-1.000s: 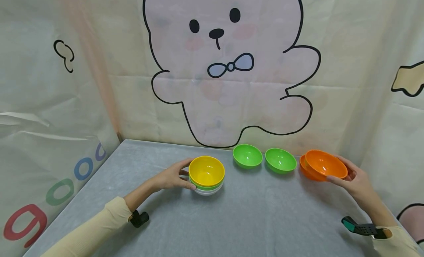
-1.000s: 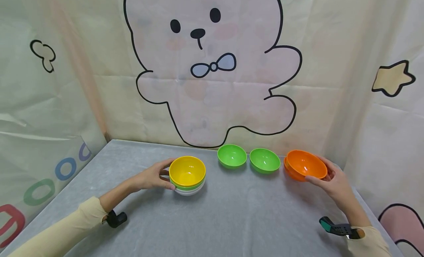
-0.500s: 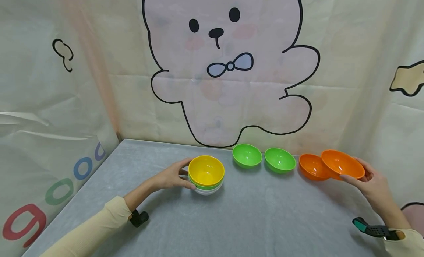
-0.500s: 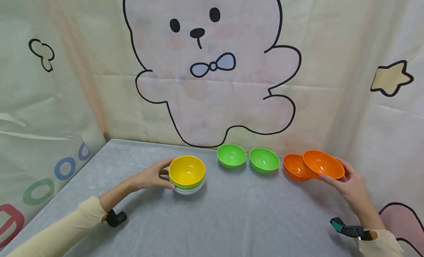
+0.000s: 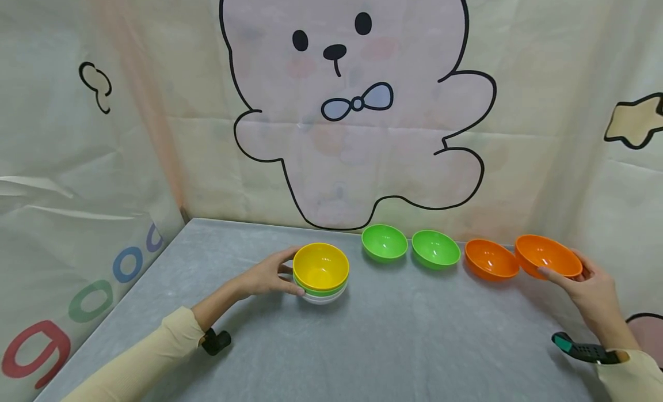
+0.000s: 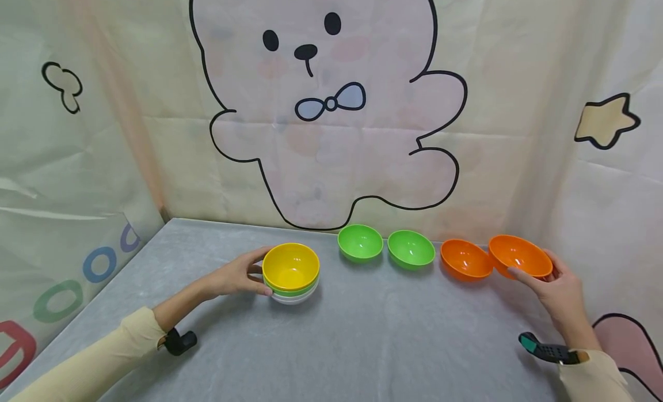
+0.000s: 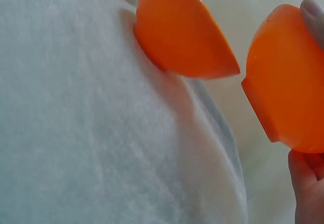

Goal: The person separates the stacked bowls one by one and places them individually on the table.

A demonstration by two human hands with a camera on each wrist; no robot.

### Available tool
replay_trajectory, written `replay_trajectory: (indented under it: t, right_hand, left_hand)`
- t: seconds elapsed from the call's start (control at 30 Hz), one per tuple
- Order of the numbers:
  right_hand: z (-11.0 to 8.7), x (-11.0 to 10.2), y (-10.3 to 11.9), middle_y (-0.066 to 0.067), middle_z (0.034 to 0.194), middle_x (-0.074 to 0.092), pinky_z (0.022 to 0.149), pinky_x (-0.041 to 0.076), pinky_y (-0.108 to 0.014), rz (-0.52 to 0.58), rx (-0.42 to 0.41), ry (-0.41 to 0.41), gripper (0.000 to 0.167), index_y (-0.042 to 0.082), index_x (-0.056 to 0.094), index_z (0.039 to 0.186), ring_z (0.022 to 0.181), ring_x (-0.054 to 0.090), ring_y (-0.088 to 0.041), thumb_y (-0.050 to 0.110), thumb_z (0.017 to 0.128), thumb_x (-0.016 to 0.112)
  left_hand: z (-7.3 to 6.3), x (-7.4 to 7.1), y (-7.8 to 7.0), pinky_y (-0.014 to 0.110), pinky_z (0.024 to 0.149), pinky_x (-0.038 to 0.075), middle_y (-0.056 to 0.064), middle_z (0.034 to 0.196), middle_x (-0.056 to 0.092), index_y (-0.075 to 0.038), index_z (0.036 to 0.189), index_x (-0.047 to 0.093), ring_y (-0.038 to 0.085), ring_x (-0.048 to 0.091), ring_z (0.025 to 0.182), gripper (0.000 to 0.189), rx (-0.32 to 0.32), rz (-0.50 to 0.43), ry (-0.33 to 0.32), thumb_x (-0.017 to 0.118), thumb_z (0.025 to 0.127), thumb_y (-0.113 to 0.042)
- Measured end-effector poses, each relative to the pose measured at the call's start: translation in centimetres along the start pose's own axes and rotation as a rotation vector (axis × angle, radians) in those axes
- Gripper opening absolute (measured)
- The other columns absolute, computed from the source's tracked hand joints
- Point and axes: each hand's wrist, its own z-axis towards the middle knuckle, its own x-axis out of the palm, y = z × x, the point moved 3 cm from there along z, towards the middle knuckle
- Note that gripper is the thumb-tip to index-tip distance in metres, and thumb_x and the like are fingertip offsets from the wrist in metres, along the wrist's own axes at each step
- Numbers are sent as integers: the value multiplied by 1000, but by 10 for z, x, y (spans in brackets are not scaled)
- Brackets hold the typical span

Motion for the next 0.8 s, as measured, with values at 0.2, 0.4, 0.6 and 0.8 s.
replay_trajectory:
  t: [0.2, 0.4, 0.6, 0.8]
  right_hand:
    - [4, 0, -10, 17, 111, 49, 71, 47, -5, -7, 40, -18, 76, 6, 38, 155, 93, 47, 1, 19, 92, 78]
    - [7, 0, -17, 16, 113, 47, 70, 46, -5, -21, 74, -18, 81, 4, 34, 157, 92, 45, 1, 24, 93, 78]
    - [9, -2, -28, -8, 122, 46, 69, 44, -4, -121, 86, 10, 86, -6, 27, 156, 95, 42, -8, 34, 96, 73]
    - [7, -5, -37, -35, 138, 34, 64, 40, -6, -225, 138, 50, 91, -14, 19, 153, 101, 40, -24, 42, 99, 66]
  left_hand:
    - [-1, 0, 1, 55, 103, 45, 11, 154, 41, -10, 157, 35, 39, 53, 127, 88, -3, 3, -1, 85, 86, -22]
    - [0, 0, 1, 55, 102, 46, 12, 154, 41, -9, 157, 34, 40, 53, 126, 87, -4, -3, 3, 84, 87, -21]
    - [0, 0, 0, 55, 103, 46, 12, 154, 40, -9, 157, 34, 40, 53, 126, 86, -5, -5, 2, 84, 87, -19]
    - [0, 0, -1, 55, 103, 46, 12, 154, 41, -8, 157, 35, 40, 53, 126, 86, -5, -6, 5, 84, 87, -19]
